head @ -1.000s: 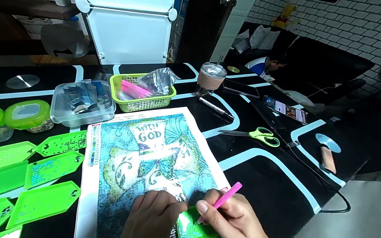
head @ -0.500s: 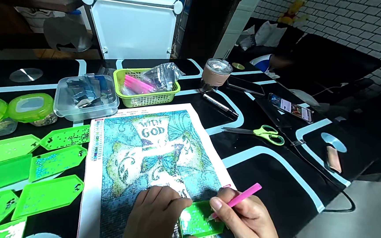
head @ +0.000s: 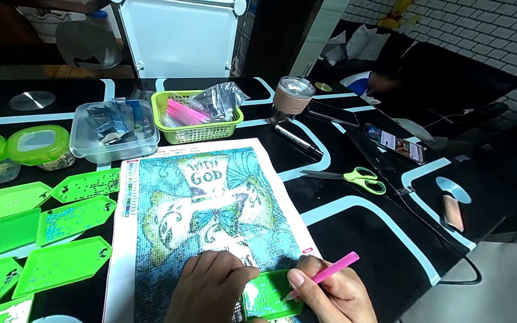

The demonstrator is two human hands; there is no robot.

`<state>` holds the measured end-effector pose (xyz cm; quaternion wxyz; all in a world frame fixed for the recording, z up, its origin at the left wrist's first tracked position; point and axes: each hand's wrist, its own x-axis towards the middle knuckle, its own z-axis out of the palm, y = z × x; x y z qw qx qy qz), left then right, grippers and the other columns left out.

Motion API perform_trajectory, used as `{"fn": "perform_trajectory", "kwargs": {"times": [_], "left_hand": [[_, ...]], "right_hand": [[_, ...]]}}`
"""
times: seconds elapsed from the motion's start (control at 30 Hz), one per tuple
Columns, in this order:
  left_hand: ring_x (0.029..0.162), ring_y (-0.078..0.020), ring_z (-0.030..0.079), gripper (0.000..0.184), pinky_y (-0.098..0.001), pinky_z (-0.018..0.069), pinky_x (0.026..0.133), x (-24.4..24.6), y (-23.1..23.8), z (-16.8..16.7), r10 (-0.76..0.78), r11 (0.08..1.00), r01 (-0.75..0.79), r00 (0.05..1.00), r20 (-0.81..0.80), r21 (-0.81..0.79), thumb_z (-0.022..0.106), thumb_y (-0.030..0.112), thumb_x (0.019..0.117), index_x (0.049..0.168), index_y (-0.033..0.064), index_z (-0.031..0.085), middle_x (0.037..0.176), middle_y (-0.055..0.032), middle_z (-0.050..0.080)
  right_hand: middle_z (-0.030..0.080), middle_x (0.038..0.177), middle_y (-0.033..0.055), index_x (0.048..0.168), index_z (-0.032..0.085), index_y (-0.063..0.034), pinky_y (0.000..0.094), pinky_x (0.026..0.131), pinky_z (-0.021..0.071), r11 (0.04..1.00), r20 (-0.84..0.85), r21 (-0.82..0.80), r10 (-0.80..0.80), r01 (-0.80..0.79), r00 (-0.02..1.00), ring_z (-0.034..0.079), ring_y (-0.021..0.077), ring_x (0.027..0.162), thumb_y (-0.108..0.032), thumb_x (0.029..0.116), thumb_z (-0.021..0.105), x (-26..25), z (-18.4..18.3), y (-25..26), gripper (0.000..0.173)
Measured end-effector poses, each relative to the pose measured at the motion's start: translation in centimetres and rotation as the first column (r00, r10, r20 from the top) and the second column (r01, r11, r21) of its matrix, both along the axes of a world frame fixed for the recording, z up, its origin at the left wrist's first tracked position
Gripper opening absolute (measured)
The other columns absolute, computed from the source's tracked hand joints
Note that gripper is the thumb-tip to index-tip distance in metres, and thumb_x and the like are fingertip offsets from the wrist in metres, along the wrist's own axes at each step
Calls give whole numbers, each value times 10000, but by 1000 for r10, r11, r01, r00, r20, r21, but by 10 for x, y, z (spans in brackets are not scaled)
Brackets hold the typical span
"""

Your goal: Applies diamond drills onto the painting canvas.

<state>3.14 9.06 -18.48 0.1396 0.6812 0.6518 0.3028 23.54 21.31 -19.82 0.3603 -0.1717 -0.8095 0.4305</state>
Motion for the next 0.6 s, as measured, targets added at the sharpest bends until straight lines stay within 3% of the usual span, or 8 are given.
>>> {"fn": "perform_trajectory", "kwargs": {"times": [0.47,0.53,0.6], "left_hand": [[997,-269,647,434,-456,482,838,0,1,0,-6,1000,6,1000,5,-3,777,471,835,1165,190,762,1049,-56,713],[1001,-271,647,435,-456,482,843,0,1,1,-6,1000,7,1000,12,-10,782,467,834,1167,188,764,1052,-59,715],[997,-275,645,445,-456,478,838,0,1,1,-8,1000,8,1000,16,-7,789,466,828,1172,185,763,1048,-63,715]], "right_hand": [[578,678,61,842,585,-10,163,584,481,999,8,32,21,-21,1000,581,36,625,-169,1075,533,1,0,-1,287],[581,678,37,848,586,-26,152,589,480,1000,-8,-17,15,-16,1000,581,13,629,-187,1080,527,2,0,0,289],[611,691,-41,867,622,-82,118,577,482,985,-62,-174,-21,10,998,581,-45,625,-203,1076,539,1,2,2,256]]}}
